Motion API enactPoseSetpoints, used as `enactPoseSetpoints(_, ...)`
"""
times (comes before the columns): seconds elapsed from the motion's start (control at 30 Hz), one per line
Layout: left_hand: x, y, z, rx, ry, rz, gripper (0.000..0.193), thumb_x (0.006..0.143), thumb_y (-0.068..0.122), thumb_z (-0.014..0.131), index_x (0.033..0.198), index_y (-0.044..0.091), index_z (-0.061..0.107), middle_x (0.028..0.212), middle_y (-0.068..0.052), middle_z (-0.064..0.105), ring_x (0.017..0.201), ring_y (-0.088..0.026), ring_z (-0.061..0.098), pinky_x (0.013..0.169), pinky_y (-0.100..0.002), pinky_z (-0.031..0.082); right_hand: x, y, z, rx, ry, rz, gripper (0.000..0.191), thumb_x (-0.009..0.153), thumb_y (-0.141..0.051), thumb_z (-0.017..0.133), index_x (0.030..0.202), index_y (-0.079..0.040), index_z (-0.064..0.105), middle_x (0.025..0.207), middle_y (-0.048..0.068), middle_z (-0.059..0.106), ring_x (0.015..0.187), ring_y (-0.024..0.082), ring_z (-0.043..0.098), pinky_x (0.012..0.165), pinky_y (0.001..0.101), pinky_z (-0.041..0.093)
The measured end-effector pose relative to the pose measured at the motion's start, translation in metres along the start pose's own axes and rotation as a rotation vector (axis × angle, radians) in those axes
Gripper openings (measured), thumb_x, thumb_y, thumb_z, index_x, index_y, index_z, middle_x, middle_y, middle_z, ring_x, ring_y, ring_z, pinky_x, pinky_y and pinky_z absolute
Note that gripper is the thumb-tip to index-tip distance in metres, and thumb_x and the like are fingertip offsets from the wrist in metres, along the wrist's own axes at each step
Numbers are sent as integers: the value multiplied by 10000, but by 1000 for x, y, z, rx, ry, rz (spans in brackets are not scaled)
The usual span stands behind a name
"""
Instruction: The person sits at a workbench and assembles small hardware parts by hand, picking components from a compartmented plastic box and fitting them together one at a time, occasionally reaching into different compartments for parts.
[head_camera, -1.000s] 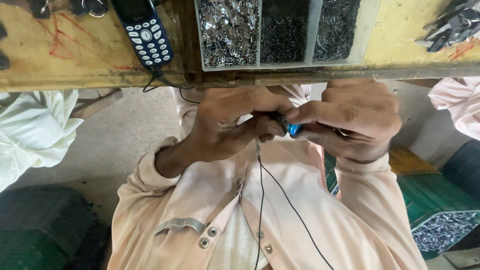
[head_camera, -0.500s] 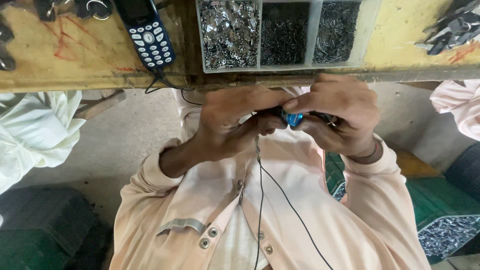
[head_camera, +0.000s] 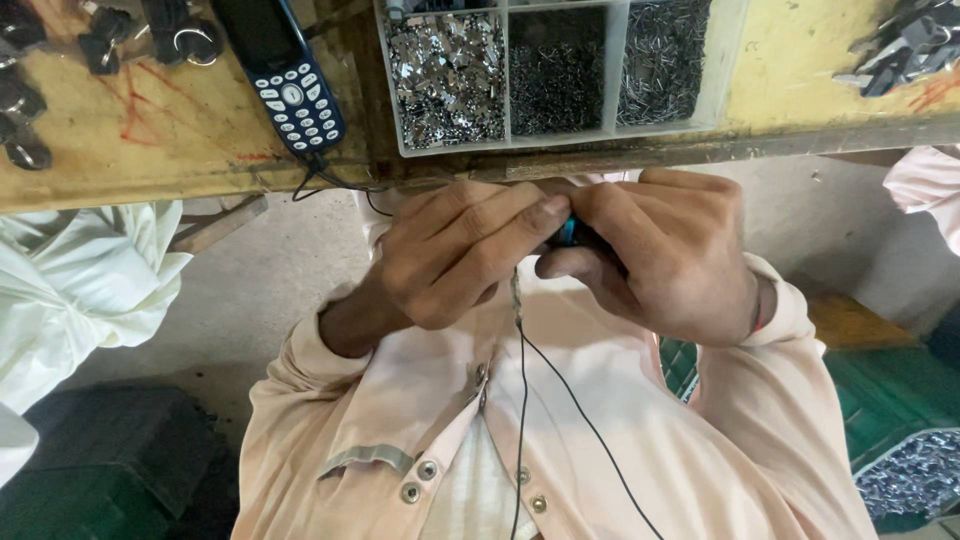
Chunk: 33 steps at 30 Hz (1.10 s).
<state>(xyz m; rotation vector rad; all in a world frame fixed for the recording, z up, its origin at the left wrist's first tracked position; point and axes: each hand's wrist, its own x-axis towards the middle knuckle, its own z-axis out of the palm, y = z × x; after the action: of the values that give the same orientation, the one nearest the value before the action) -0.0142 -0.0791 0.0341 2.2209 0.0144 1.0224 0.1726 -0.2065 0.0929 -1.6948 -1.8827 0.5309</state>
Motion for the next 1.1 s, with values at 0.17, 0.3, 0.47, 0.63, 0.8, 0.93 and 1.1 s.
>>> enactPoseSetpoints(0.17,1,1,-8,134,-96,72,315,977,0,752,1246,-113,632,1132,-208,702,965,-283,723,780,-356,610,4,-2,-7,19,-86,0,307,907,-225,821,1051,4,677,747,82,657,603,265,625,553,391,453)
enactPoseSetpoints(0.3,-1,-2,-7,77,-111,154,243,996,-17,743,1120,-99,551,1107,-243,670,929,-287,702,776,-376,617,4,3,-7,100,-111,-19,328,873,-215,822,1088,-12,682,773,78,668,636,267,623,583,398,459)
enactPoseSetpoints(0.47,-6,0,-9,43,-213,116,204,1019,-22,713,1120,-73,543,1146,-235,662,917,-255,678,741,-363,583,8,10,-5,-3,-175,-110,336,846,-293,853,986,-37,686,684,28,609,571,190,576,534,364,437)
enactPoseSetpoints(0.63,-8,3,-17,-7,-288,72,220,1018,11,724,1134,-51,549,1180,-196,650,945,-245,673,729,-351,568,10,10,-11,-180,-171,-300,305,881,-306,798,966,-34,691,700,-2,615,579,154,575,546,319,418)
enactPoseSetpoints(0.8,-3,3,-20,-51,-280,54,275,1011,40,733,1197,-32,544,1212,-185,645,976,-258,675,774,-365,582,11,11,-14,-257,-200,-378,252,898,-237,789,995,-29,685,721,0,616,633,147,617,577,320,431)
enactPoseSetpoints(0.93,1,0,-19,2,-213,132,377,952,26,764,1290,39,598,1098,-160,646,885,-226,675,766,-360,617,11,16,-9,-77,-229,-238,282,805,-178,776,1001,2,681,767,52,662,649,229,619,603,363,464)
enactPoseSetpoints(1.1,-3,-3,-10,-205,-87,-23,333,1031,37,796,1327,2,649,1144,-135,671,956,-233,702,779,-352,603,9,12,-9,186,-165,-1,225,876,-101,745,1028,31,644,862,145,679,761,308,672,665,394,514)
